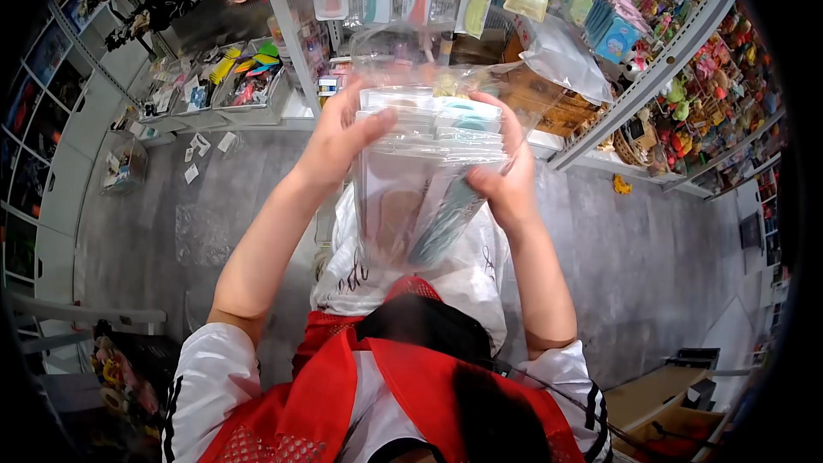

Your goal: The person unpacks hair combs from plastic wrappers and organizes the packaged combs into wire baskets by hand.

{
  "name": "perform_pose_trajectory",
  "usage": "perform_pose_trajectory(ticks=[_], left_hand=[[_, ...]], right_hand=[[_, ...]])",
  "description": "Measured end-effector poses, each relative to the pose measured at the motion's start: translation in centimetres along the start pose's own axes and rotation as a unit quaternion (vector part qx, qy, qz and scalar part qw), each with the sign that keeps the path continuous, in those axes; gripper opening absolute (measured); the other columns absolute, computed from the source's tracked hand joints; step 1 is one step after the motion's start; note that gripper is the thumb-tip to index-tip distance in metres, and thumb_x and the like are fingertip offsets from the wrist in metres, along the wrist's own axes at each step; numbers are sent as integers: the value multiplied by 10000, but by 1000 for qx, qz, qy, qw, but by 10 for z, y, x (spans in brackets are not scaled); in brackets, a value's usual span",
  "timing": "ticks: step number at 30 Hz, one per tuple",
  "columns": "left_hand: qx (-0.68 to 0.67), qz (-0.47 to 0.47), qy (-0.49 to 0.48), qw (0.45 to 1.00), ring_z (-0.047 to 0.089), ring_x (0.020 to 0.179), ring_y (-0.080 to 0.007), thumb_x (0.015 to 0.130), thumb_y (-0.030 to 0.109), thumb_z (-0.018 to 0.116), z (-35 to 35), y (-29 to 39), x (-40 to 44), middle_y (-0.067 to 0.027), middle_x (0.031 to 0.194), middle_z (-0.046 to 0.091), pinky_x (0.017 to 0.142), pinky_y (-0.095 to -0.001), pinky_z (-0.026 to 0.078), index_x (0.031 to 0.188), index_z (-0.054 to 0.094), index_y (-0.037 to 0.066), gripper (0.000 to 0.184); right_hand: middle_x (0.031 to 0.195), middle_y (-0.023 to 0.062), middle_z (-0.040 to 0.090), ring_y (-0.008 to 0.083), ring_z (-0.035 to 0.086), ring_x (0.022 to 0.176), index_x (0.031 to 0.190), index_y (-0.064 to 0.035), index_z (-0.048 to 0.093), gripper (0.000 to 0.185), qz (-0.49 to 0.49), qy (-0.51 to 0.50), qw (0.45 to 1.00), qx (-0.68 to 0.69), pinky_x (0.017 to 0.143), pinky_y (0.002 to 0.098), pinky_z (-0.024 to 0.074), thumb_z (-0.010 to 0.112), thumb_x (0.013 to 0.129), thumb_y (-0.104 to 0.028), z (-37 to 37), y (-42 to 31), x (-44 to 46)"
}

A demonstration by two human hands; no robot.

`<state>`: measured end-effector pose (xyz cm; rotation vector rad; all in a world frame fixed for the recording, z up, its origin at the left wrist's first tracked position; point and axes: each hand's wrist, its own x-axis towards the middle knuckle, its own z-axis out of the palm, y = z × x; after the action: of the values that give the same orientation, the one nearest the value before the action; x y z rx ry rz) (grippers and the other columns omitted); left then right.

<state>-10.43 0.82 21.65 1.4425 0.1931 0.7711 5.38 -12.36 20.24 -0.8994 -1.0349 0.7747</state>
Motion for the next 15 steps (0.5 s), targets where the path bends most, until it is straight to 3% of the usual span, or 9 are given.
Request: perform_pose_trajectory(ticks=[1,2,5,9,12,14,15], left_hand=[[7,-19,10,1000,522,992,-163,782,264,613,0,4,5,-90,1058,558,873,-290,401,1145,474,-16,480],[13,-38,20,999,535,985,-175,811,246,584,-1,5,10,-99,1049,568,865,-290,411,1133,486,-17,427],[67,35,35,997,565,888,-146,862,119,491,-3,1,23,-92,975,599,804,-260,434,1041,548,-14,230],[98,10,21,995,561,819,-104,887,150,473,-11,-1,32,-62,918,611,753,-244,438,945,595,-5,206],[97,-23,56,993,547,798,-80,894,187,483,-2,2,34,-35,889,611,734,-230,431,911,605,-1,225],[121,-17,71,990,538,797,-68,897,204,486,3,2,35,-28,886,607,728,-221,427,923,594,-3,235],[130,-7,54,990,534,795,-65,895,196,489,5,3,36,-28,887,606,727,-218,426,929,588,-4,226]], right_hand=[[1134,106,508,170,474,1059,1209,-4,392,685,-5,-5,999,35,916,292,361,733,633,-147,0,-2,7],[1111,105,524,162,479,1041,1154,3,448,545,-28,-24,999,39,907,288,364,697,692,-147,-4,1,15],[1075,103,543,156,492,1004,1100,11,487,431,5,-3,1000,11,883,282,377,669,737,-132,-5,-3,31],[1021,98,560,153,506,963,1055,15,507,355,92,59,994,23,853,285,397,653,774,-146,-13,1,46],[957,84,583,166,517,951,981,-6,558,279,-120,177,976,-49,831,301,414,655,763,-150,3,0,53],[911,67,592,189,530,944,919,-30,584,236,-294,224,887,-278,850,332,403,661,738,-162,14,-19,60],[894,61,594,202,533,939,889,-39,594,218,-345,197,838,-374,859,346,395,662,724,-164,18,-31,62]])
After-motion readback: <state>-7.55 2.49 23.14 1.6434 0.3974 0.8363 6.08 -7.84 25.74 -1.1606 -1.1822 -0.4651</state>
